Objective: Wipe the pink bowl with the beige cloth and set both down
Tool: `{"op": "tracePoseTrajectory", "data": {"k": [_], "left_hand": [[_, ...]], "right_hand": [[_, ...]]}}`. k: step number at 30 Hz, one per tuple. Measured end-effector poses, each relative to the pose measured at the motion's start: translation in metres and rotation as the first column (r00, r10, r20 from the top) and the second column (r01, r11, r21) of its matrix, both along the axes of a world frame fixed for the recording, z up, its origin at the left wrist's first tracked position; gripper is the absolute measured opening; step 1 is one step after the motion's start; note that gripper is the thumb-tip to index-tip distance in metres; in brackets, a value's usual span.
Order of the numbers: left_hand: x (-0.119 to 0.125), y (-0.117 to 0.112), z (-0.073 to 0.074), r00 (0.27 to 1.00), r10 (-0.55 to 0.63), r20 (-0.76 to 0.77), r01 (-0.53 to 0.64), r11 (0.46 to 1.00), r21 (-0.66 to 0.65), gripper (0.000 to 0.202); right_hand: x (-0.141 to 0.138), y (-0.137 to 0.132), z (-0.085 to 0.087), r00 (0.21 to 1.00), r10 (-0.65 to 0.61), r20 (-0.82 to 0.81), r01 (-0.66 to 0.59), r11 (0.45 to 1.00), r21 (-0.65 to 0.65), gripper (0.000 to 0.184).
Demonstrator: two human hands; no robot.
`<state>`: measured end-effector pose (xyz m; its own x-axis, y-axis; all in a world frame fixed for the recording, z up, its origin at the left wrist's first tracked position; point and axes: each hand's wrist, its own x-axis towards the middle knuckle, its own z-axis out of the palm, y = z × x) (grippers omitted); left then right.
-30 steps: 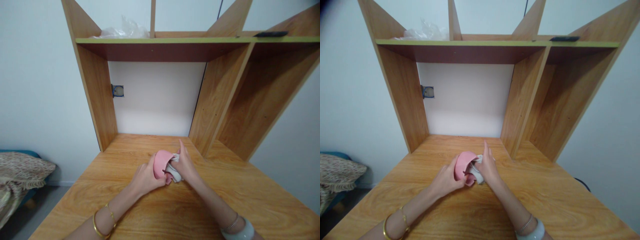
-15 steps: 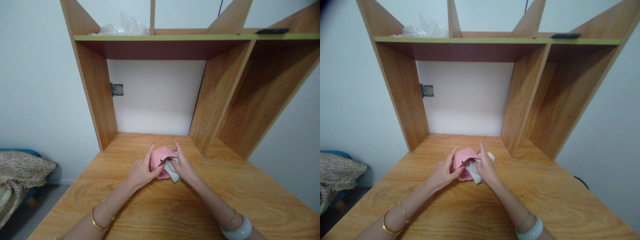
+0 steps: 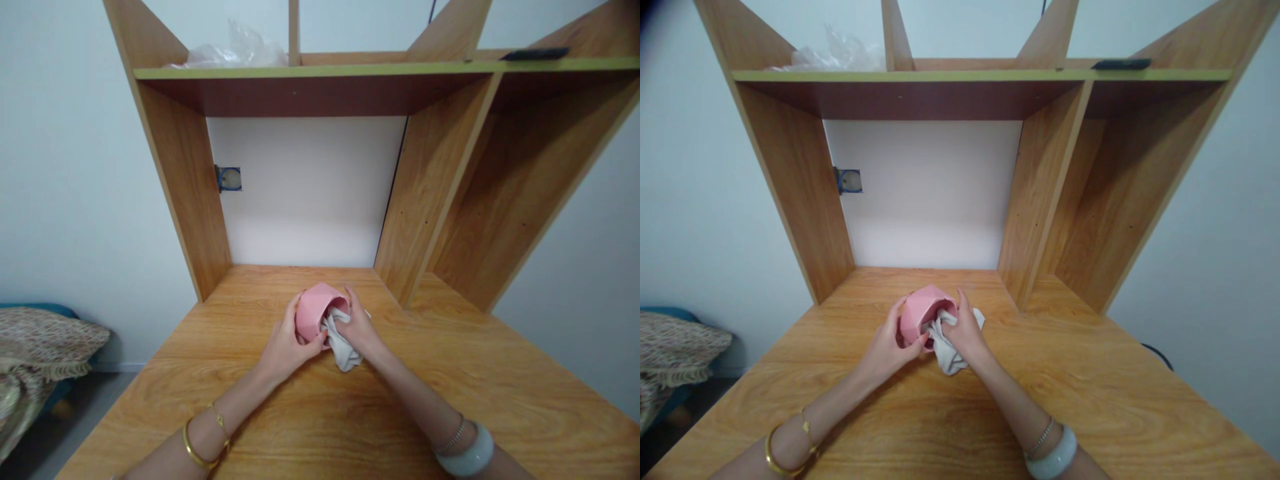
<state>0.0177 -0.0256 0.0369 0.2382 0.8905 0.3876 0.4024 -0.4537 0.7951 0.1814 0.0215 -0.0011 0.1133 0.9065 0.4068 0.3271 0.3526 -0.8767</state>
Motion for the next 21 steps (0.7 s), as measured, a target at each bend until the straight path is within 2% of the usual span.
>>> {"op": "tracePoseTrajectory", "data": {"k": [7,11,15,18,21], "left_hand": [[-0.005,0.000,0.007,0.968,0.125,-0.218,-0.111,0.991,0.075,0.075],[-0.006,-0.002,0.006,0.930,0.129,-0.345,-0.096,0.989,0.110,0.074],[-0.005,-0.004,0.005,0.885,0.115,-0.452,-0.058,0.989,0.137,0.074],[-0.007,-0.003,0.006,0.879,0.093,-0.468,-0.029,0.989,0.143,0.075],[-0.010,-0.001,0.006,0.893,0.082,-0.443,-0.024,0.990,0.136,0.075]], "right_hand": [[0.004,-0.005,0.012,0.957,-0.127,0.263,0.108,0.991,0.084,0.081],[0.006,-0.011,0.020,0.922,-0.148,0.357,0.110,0.986,0.126,0.083],[0.009,-0.020,0.028,0.865,-0.071,0.497,0.006,0.991,0.131,0.080],[0.009,-0.025,0.032,0.815,0.000,0.579,-0.072,0.992,0.102,0.077],[0.009,-0.026,0.033,0.823,0.060,0.564,-0.123,0.990,0.073,0.073]]}}
